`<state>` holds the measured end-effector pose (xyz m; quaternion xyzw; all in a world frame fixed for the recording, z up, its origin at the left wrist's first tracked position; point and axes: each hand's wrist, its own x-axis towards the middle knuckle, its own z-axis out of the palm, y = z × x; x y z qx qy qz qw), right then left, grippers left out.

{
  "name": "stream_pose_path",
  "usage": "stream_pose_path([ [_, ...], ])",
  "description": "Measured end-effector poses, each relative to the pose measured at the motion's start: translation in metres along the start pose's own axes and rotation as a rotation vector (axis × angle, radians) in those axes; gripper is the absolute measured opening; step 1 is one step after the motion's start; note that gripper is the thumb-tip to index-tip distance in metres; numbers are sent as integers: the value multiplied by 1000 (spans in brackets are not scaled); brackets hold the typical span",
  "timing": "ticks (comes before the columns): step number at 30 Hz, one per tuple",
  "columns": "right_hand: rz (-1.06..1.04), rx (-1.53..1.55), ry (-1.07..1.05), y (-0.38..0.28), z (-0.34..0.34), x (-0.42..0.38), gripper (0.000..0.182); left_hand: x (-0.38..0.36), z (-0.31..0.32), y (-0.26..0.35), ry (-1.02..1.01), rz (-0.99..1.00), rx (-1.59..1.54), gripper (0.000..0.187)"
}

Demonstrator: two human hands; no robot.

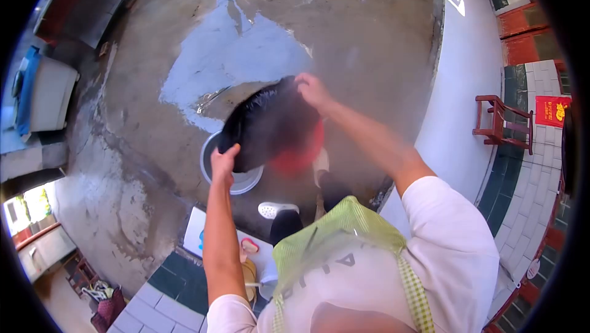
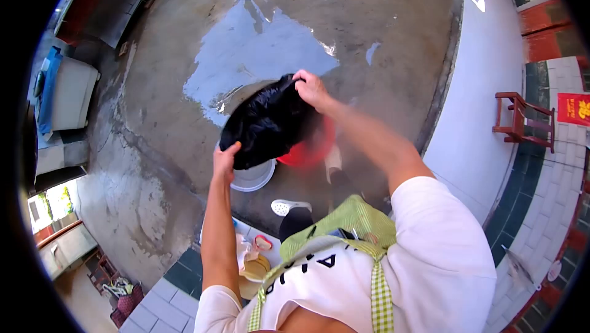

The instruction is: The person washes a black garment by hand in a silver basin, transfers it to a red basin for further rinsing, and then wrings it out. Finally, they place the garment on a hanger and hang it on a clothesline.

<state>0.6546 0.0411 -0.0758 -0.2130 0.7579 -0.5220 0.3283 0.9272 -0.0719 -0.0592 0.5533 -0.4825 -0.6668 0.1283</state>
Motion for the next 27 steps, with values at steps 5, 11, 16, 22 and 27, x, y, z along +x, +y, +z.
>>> stream_pose_path([
  [5, -163, 54, -62, -111, -50, -2, 19, -65, -20, 113, 30, 249, -154, 38],
  [11, -376, 221, -135, -226, -117, 6, 18, -136, -21, 243, 37, 534, -14, 37],
  [16, -580, 145, 26, -315, -182, -5, 17, -155, -6, 336, 7, 686, 181, 33],
  [22, -878, -152, 271, -354, -261, -4, 19, -138, 59, 409, -219, 851, 143, 25],
  [27, -781, 343, 382, -324, -307, 45, 17, -145, 132, 447, -455, 805, 169, 30],
])
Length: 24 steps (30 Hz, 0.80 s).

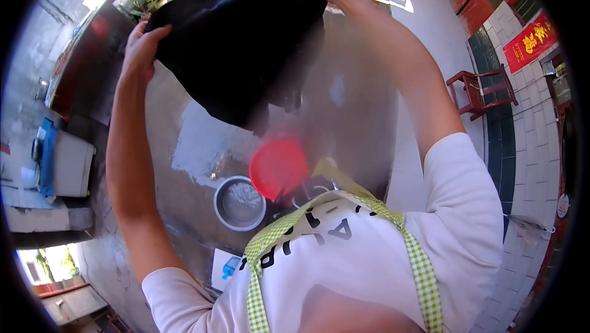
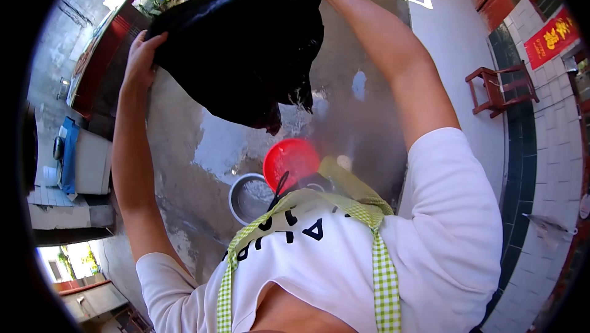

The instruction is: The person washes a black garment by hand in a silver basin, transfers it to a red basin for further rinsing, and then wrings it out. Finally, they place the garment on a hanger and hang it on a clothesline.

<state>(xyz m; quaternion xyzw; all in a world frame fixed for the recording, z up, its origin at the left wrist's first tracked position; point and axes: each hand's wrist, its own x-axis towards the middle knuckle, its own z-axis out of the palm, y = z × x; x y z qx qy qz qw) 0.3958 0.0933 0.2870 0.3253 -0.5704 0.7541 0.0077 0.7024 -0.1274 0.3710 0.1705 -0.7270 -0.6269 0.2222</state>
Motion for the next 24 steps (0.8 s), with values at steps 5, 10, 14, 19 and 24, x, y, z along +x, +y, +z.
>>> stream_pose_path([
  [5, 80, -361, 277, -4, -31, 3, 25, 58, 55, -18, -1, 84, 275, 16],
  [10, 180, -755, 96, 12, -77, 23, 32, 118, 131, -33, 283, 351, 153, 12],
  [14, 189, -941, -155, 5, -111, 38, 60, 167, 193, 2, 322, 168, 65, 10],
  [19, -106, -1107, -93, 74, -110, 57, 73, 213, 263, 42, 283, 266, 80, 11],
  [24, 159, -1013, -45, 74, -106, 63, 62, 243, 302, 58, 254, 342, 225, 8],
])
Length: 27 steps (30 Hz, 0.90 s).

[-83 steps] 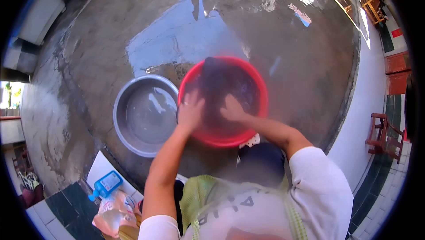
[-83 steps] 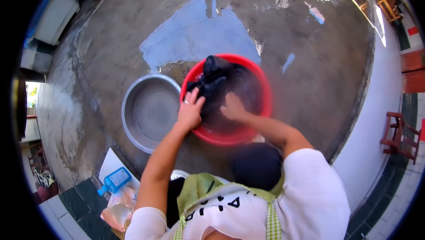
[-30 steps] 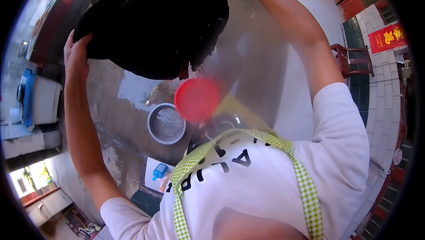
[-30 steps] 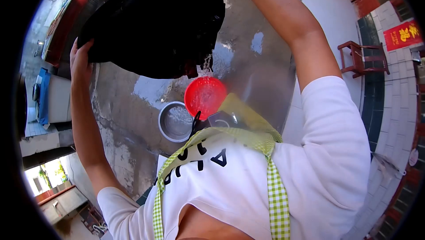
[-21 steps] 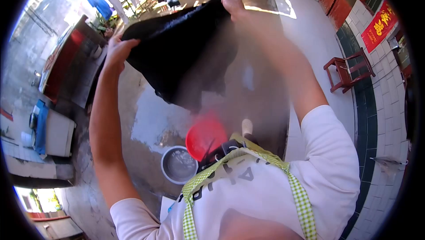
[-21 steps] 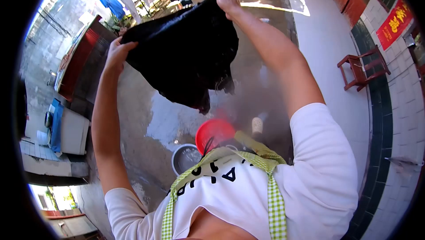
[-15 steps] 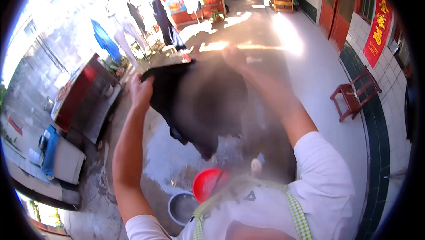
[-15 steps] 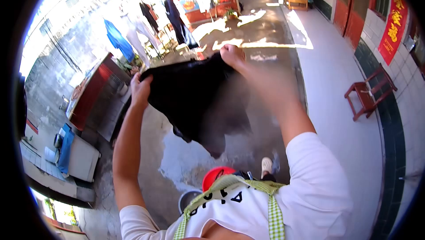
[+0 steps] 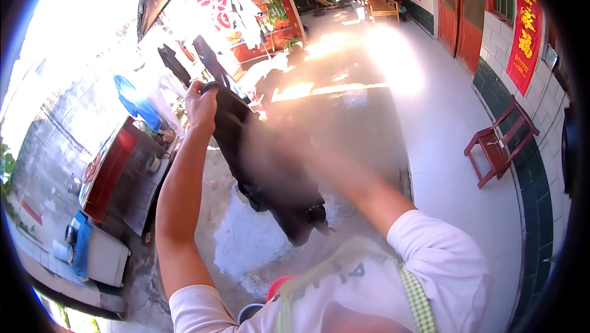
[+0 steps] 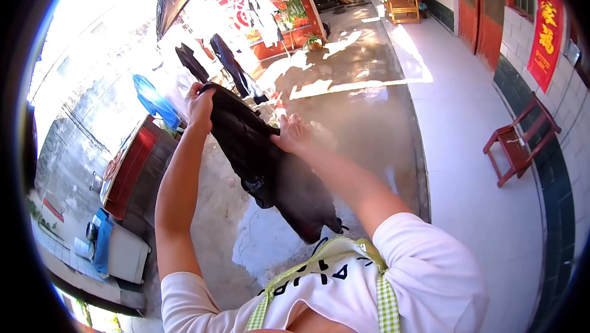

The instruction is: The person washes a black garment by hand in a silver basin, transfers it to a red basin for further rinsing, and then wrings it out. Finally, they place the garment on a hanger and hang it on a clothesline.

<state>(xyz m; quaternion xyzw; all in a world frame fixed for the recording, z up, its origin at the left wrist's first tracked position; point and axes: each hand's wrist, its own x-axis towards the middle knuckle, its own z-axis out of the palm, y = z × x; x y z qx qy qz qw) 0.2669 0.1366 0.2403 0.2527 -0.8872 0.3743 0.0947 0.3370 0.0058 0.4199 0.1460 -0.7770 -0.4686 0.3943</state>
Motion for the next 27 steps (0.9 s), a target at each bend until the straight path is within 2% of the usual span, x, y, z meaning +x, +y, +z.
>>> stream_pose_path([
  [2, -56, 29, -2, 34, 46, 29, 51, 7, 6, 3, -27, 25, -73, 8],
  [6, -33, 1, -136, 40, 20, 55, 44, 44, 5, -25, -4, 76, 64, 8],
  [8, -96, 38, -35, 53, 33, 75, 38, 60, 6, -43, 88, 72, 148, 10],
  [10, -141, 106, -173, 48, 4, 80, 35, 70, 4, -54, 66, -4, -5, 11],
  [14, -98, 201, -228, 66, 36, 124, 35, 104, -4, -84, 33, 7, 29, 9],
  [16, -50, 287, -325, 70, 30, 143, 40, 109, -7, -84, -83, -65, -168, 8],
  [18, -173, 159, -372, 72, 16, 162, 44, 122, -12, -95, -100, -111, -152, 8],
  [19, -323, 73, -345, 79, 14, 177, 45, 132, -17, -104, -133, -121, -95, 9],
  [23, -461, -100, -451, 77, 6, 219, 40, 168, -28, -126, -307, -195, 14, 9],
  [27, -492, -131, -366, 84, 13, 253, 26, 215, -22, -150, -444, -226, -14, 8],
])
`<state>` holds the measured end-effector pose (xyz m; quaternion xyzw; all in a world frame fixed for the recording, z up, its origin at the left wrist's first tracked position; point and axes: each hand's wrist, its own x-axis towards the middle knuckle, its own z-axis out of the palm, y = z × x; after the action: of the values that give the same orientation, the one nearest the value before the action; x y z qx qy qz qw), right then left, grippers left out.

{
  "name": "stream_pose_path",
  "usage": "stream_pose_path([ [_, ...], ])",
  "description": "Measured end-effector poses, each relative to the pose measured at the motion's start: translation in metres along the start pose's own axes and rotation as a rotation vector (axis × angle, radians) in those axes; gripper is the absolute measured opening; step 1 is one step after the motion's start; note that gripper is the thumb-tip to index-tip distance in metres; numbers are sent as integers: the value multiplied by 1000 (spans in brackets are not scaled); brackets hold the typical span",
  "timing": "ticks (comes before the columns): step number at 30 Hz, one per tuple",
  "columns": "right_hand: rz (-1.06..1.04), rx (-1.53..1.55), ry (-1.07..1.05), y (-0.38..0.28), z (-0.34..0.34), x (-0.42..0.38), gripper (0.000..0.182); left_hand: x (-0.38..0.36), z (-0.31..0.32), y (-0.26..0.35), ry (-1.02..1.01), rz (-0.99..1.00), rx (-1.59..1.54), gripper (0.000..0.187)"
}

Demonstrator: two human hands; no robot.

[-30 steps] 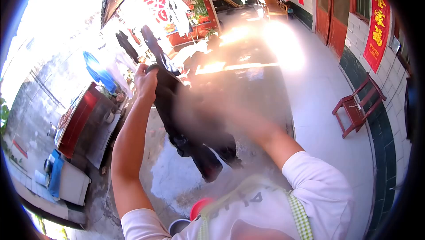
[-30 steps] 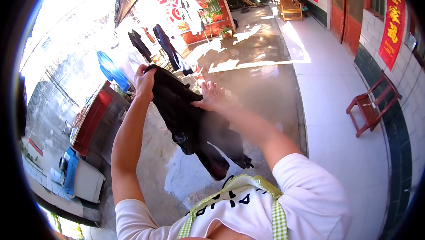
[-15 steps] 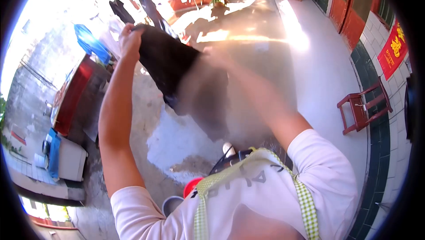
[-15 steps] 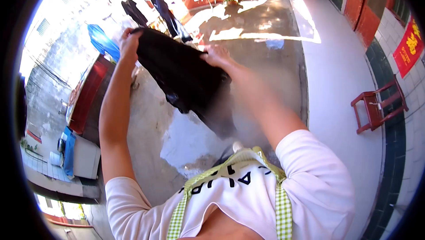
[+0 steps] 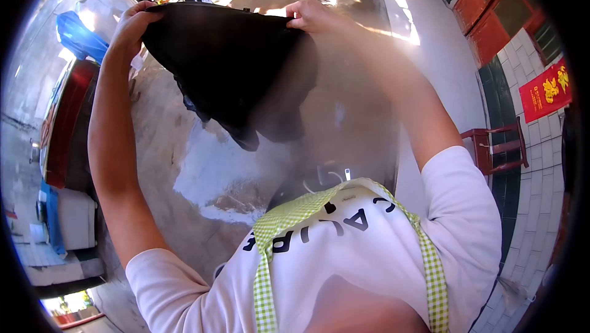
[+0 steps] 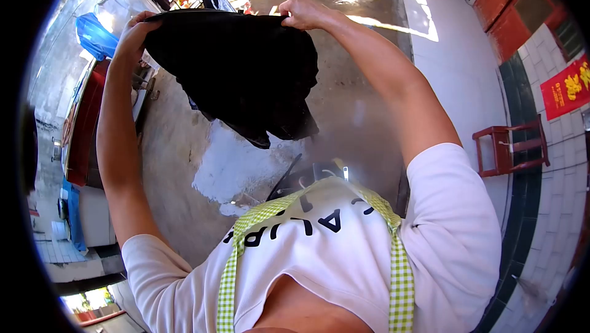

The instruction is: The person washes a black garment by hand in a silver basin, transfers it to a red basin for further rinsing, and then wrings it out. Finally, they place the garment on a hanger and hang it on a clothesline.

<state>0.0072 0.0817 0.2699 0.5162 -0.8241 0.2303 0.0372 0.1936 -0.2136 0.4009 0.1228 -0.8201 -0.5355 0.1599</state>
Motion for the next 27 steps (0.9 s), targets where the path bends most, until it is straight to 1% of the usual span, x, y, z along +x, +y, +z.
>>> stream_pose_path([
  [1, 4, -11, 65, 2, 0, 5, 22, 9, 0, 0, -13, -3, 3, 8],
  [2, -17, -46, 146, 11, 4, 16, 22, 20, 0, 1, 32, -10, 55, 11],
  [3, -8, -39, 149, 17, 4, 28, 22, 31, 2, 2, 78, -18, 108, 13],
  [4, 88, -75, 153, 21, 2, 41, 24, 44, 2, -1, 146, -22, 110, 20],
  [5, 182, -111, 157, 26, 0, 52, 26, 57, 2, -3, 139, -24, 117, 20],
  [6, 195, 0, 304, 29, 2, 60, 23, 70, -1, -5, 223, -34, 86, 22],
  [7, 194, 4, 310, 37, 4, 72, 23, 81, 1, -4, 311, -43, 54, 23],
  [9, 325, 158, 555, 53, 8, 97, 24, 98, 2, -4, 362, -46, 35, 23],
  [10, 374, 195, 583, 61, 9, 112, 27, 107, 3, -4, 409, -17, 12, 23],
  [11, 361, 206, 586, 69, 10, 126, 27, 118, 4, -3, 458, 14, -7, 22],
  [13, 528, 265, 606, 81, 11, 151, 33, 145, -4, -12, 523, 27, 10, 21],
  [14, 588, 334, 441, 88, 6, 164, 38, 162, -8, -17, 578, 48, 15, 20],
  [15, 656, 306, 460, 91, 7, 175, 40, 177, -10, -25, 607, 51, 13, 17],
  [17, 563, 602, 511, 111, 16, 200, 41, 190, 5, -19, 647, -32, 9, 14],
  [18, 515, 702, 507, 121, 20, 219, 41, 196, 12, -18, 652, -21, 51, 12],
  [19, 469, 803, 501, 132, 25, 239, 41, 207, 11, -26, 648, 7, -13, 10],
  [21, 416, 873, 492, 168, 46, 283, 37, 221, 5, -41, 621, -24, -1, 8],
  [22, 381, 940, 445, 174, 44, 294, 35, 221, 15, -40, 652, -47, -57, 8],
  [23, 349, 1007, 396, 180, 42, 306, 34, 231, 10, -53, 664, -84, -29, 7],
  [25, 389, 880, 358, 190, 26, 322, 33, 245, 7, -79, 718, -92, -92, 8],
  [26, 295, 957, 351, 208, 34, 344, 32, 251, 4, -93, 742, -119, -135, 9],
  [27, 239, 981, 352, 198, 14, 339, 28, 251, 11, -96, 754, -136, -147, 9],
])
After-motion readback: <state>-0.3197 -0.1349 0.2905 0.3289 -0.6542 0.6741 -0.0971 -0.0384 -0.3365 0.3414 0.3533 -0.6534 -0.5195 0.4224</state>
